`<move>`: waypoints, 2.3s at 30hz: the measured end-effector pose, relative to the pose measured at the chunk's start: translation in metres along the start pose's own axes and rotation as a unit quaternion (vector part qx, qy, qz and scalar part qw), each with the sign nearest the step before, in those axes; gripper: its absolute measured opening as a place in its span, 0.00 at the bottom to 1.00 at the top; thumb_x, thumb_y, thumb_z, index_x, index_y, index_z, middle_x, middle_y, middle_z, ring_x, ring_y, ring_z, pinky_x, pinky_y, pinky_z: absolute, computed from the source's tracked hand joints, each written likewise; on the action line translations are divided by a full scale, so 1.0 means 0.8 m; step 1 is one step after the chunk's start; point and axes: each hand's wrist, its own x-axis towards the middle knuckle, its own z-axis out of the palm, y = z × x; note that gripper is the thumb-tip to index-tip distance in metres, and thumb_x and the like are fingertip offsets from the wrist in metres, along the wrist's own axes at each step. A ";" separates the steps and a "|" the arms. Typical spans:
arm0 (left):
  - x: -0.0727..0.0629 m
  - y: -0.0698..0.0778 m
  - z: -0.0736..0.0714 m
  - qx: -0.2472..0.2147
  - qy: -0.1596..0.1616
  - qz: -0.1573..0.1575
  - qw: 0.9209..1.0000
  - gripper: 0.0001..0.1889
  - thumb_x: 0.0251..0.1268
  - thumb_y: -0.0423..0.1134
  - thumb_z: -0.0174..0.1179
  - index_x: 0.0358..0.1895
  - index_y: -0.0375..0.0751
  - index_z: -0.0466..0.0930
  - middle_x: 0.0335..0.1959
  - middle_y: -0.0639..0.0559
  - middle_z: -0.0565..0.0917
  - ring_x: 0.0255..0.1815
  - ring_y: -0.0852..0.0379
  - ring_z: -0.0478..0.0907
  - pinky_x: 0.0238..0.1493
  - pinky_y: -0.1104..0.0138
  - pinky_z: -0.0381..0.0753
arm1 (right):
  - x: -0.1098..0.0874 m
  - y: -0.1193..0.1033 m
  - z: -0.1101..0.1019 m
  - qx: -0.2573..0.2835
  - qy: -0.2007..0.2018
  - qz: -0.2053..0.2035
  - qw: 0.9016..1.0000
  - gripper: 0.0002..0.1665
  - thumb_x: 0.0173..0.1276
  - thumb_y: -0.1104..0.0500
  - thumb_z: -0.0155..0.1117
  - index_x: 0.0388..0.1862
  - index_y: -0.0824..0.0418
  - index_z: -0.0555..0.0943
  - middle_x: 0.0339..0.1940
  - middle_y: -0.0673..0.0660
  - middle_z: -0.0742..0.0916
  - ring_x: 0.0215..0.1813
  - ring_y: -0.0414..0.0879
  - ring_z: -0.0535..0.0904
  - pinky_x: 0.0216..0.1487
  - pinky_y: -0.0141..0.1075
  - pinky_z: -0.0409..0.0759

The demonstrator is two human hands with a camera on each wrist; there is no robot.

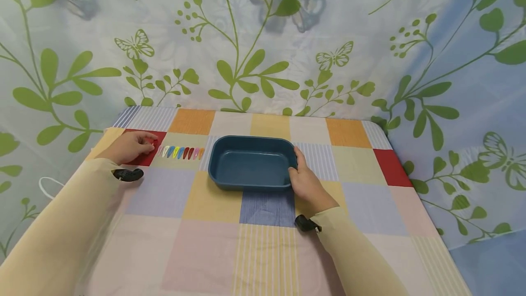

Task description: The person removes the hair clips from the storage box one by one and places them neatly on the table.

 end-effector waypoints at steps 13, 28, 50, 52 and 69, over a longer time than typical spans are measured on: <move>0.000 0.005 -0.005 0.022 -0.026 -0.001 0.999 0.24 0.75 0.45 0.63 0.69 0.41 0.79 0.51 0.41 0.84 0.53 0.44 0.75 0.49 0.58 0.75 | -0.002 -0.004 -0.002 -0.004 -0.001 0.006 1.000 0.41 0.86 0.52 0.36 0.89 0.49 0.34 0.85 0.72 0.59 0.84 0.71 0.56 0.81 0.67 0.55; -0.001 0.007 -0.006 0.034 -0.045 -0.013 0.998 0.27 0.75 0.47 0.64 0.71 0.41 0.77 0.56 0.38 0.84 0.58 0.41 0.72 0.53 0.53 0.77 | -0.002 -0.005 -0.002 0.008 -0.005 0.009 1.000 0.42 0.86 0.52 0.37 0.89 0.47 0.33 0.87 0.69 0.55 0.86 0.69 0.52 0.82 0.67 0.52; -0.006 -0.001 -0.003 0.032 -0.046 0.006 0.998 0.24 0.79 0.46 0.60 0.72 0.41 0.77 0.62 0.34 0.81 0.59 0.39 0.73 0.62 0.44 0.77 | -0.001 -0.004 0.000 0.013 -0.004 0.007 1.000 0.41 0.86 0.53 0.37 0.89 0.49 0.34 0.87 0.70 0.55 0.86 0.70 0.52 0.82 0.66 0.52; -0.005 -0.002 -0.003 0.032 -0.046 0.005 0.998 0.24 0.79 0.46 0.60 0.71 0.42 0.78 0.61 0.35 0.81 0.59 0.39 0.73 0.61 0.45 0.77 | -0.001 -0.004 0.000 0.011 -0.004 0.007 1.000 0.41 0.86 0.53 0.37 0.89 0.49 0.33 0.87 0.70 0.55 0.85 0.70 0.53 0.82 0.66 0.52; -0.006 -0.004 -0.004 0.047 -0.040 0.018 0.998 0.23 0.80 0.45 0.58 0.71 0.42 0.77 0.64 0.33 0.81 0.62 0.38 0.75 0.67 0.40 0.73 | 0.000 -0.002 0.001 0.002 -0.003 0.005 1.000 0.42 0.86 0.52 0.36 0.89 0.48 0.33 0.86 0.71 0.57 0.85 0.70 0.54 0.82 0.66 0.53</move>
